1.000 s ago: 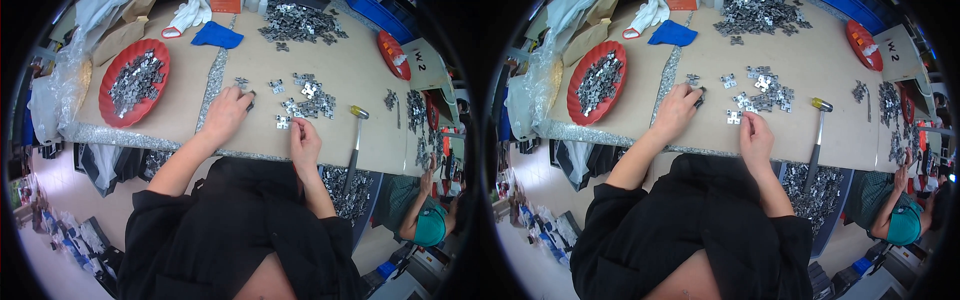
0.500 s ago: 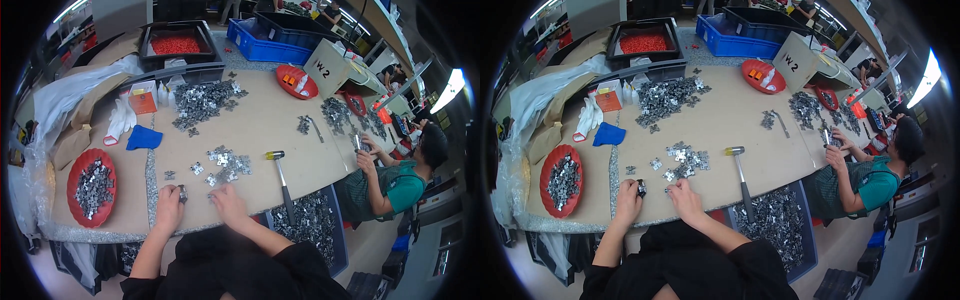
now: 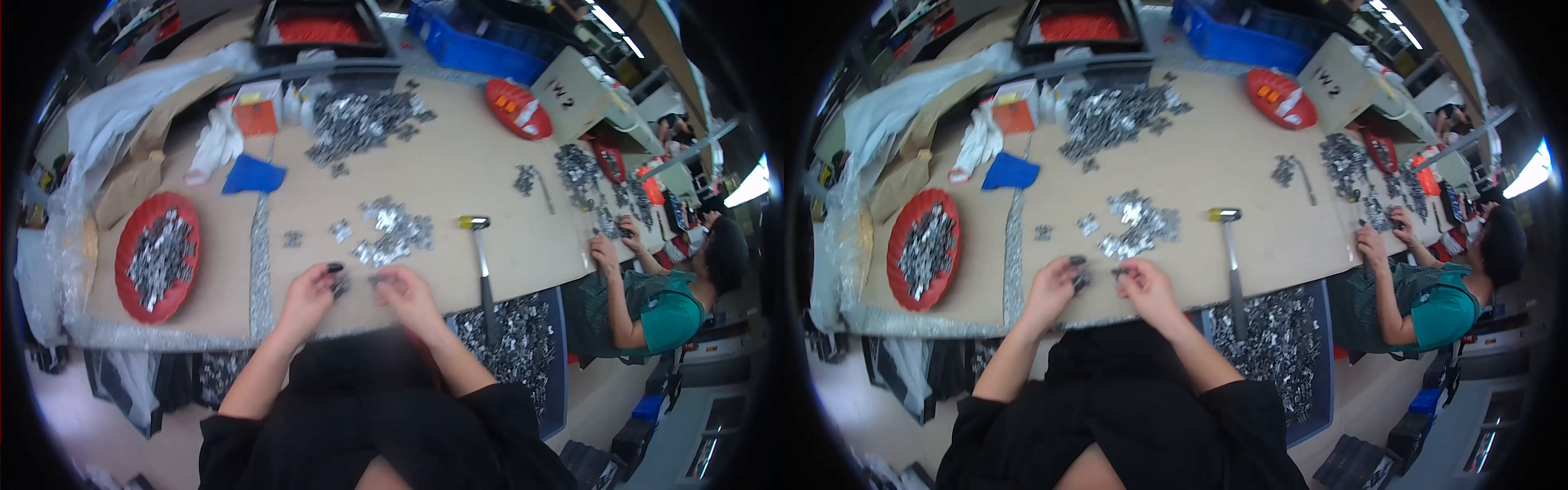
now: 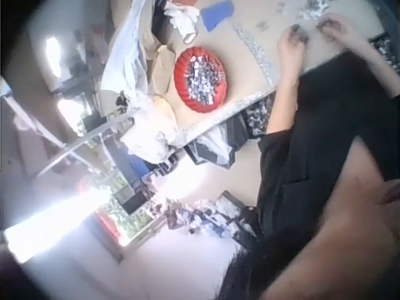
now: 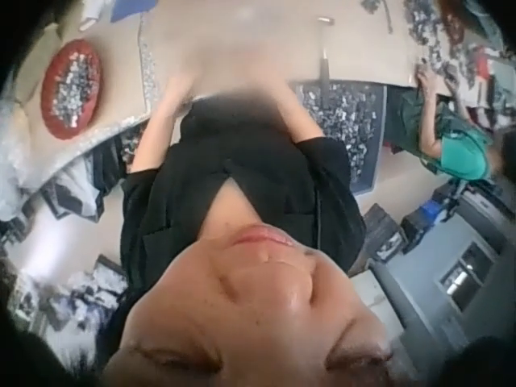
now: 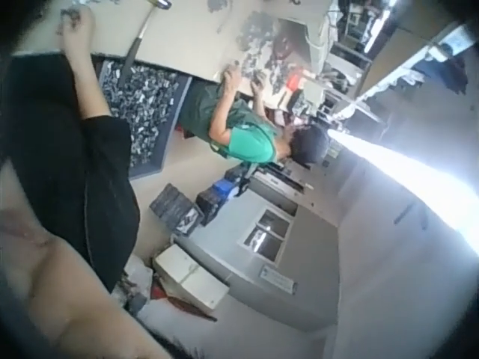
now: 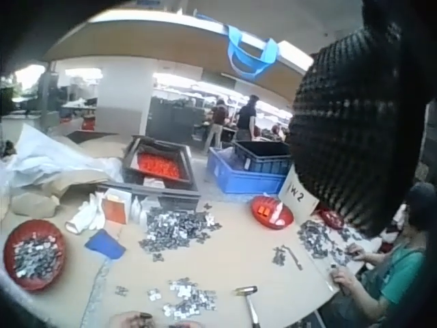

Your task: The person assembles small metal components on a factory assembly table, using tape to secure them and a hammer to tap them into place.

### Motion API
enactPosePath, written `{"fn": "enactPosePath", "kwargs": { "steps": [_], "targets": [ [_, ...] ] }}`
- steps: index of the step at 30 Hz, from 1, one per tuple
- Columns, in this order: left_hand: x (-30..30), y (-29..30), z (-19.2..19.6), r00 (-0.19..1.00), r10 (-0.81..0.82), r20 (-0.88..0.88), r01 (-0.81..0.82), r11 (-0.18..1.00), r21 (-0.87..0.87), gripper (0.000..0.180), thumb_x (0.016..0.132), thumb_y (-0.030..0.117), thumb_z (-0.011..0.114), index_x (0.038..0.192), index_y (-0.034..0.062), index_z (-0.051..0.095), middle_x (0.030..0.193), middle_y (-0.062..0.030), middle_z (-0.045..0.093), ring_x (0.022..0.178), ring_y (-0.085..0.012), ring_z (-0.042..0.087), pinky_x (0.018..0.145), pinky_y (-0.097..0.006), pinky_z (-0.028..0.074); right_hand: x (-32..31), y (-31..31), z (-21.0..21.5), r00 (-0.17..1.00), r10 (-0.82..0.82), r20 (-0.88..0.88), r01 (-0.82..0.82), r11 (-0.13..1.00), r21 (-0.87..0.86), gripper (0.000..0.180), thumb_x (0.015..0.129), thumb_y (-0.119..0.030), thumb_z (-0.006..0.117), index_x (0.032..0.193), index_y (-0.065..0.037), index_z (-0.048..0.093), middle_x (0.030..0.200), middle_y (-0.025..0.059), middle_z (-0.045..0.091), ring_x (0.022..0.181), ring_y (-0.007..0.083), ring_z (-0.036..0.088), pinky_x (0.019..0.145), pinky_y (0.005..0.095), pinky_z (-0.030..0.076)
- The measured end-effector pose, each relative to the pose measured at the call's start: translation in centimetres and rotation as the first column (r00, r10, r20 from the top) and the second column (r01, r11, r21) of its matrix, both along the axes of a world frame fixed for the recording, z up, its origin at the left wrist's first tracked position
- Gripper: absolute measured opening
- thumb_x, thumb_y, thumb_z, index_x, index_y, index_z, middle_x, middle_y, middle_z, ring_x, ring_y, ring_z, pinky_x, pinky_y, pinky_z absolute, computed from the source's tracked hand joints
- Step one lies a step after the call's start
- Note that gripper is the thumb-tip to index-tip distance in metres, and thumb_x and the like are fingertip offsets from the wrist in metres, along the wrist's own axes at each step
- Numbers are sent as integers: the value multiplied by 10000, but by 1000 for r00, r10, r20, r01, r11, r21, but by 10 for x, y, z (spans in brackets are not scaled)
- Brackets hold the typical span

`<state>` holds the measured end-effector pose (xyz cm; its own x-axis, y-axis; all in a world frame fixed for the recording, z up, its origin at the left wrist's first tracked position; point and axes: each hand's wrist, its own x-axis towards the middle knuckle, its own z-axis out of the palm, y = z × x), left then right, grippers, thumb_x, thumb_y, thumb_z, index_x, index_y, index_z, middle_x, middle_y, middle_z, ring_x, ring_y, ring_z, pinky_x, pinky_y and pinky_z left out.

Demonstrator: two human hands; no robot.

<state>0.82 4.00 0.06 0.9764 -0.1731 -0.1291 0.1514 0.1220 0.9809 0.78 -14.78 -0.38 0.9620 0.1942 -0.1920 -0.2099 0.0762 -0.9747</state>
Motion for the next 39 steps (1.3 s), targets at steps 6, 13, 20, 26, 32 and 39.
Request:
{"fn": "enactPosePath", "kwargs": {
  "steps": [6, 13, 20, 26, 32, 39],
  "targets": [
    [13, -19, 9, 985, -139, -107, 113, 970, -217, 265, 777, -93, 373, 1003, -30, 495, 919, -80, 557, 819, -134, 561, 691, -241, 471, -3, -10, 21, 998, -56, -35, 59, 994, 87, 260, 798, -82, 585, 1048, -32, 532, 827, 16, 560, 682, 75, 553, 530, 170, 436],
    [11, -19, 11, 956, -161, -244, 135, 984, -119, 260, 788, -96, 373, 1002, -38, 509, 933, -80, 563, 847, -129, 563, 733, -235, 475, -6, -1, 20, 988, -26, -151, 45, 991, 122, 264, 801, -42, 567, 1052, 20, 512, 820, 77, 573, 673, 117, 582, 574, 219, 505],
    [10, -17, 11, 950, -190, -246, 172, 981, -95, 261, 791, -95, 404, 1021, -46, 517, 963, -86, 568, 877, -125, 557, 741, -235, 472, -12, 0, 16, 994, -15, -109, 30, 990, 141, 264, 806, -48, 563, 1053, 30, 510, 807, 78, 574, 644, 107, 578, 562, 217, 505],
    [11, -17, 12, 946, -201, -256, 177, 978, -111, 255, 788, -93, 417, 1010, -38, 530, 940, -78, 578, 852, -122, 562, 723, -231, 472, -10, 1, 15, 995, -1, -103, 13, 994, 108, 256, 807, -49, 564, 1043, 33, 512, 781, 73, 576, 623, 101, 574, 546, 209, 494],
    [10, -18, 10, 946, -183, -268, 158, 981, -113, 257, 785, -95, 417, 1004, -36, 536, 906, -66, 585, 804, -110, 564, 697, -221, 464, -10, 4, 17, 991, -15, -131, 22, 999, 50, 205, 802, -45, 563, 992, 27, 542, 749, 53, 584, 580, 78, 551, 511, 189, 469],
    [8, -19, 13, 952, -195, -235, 178, 980, -92, 276, 769, -104, 419, 1011, -36, 532, 874, -64, 587, 720, -86, 544, 659, -205, 453, -9, 7, 19, 982, -46, -183, 47, 999, 1, 140, 784, -43, 575, 904, 22, 547, 684, 42, 573, 519, 68, 536, 461, 178, 454]
  ]
}}
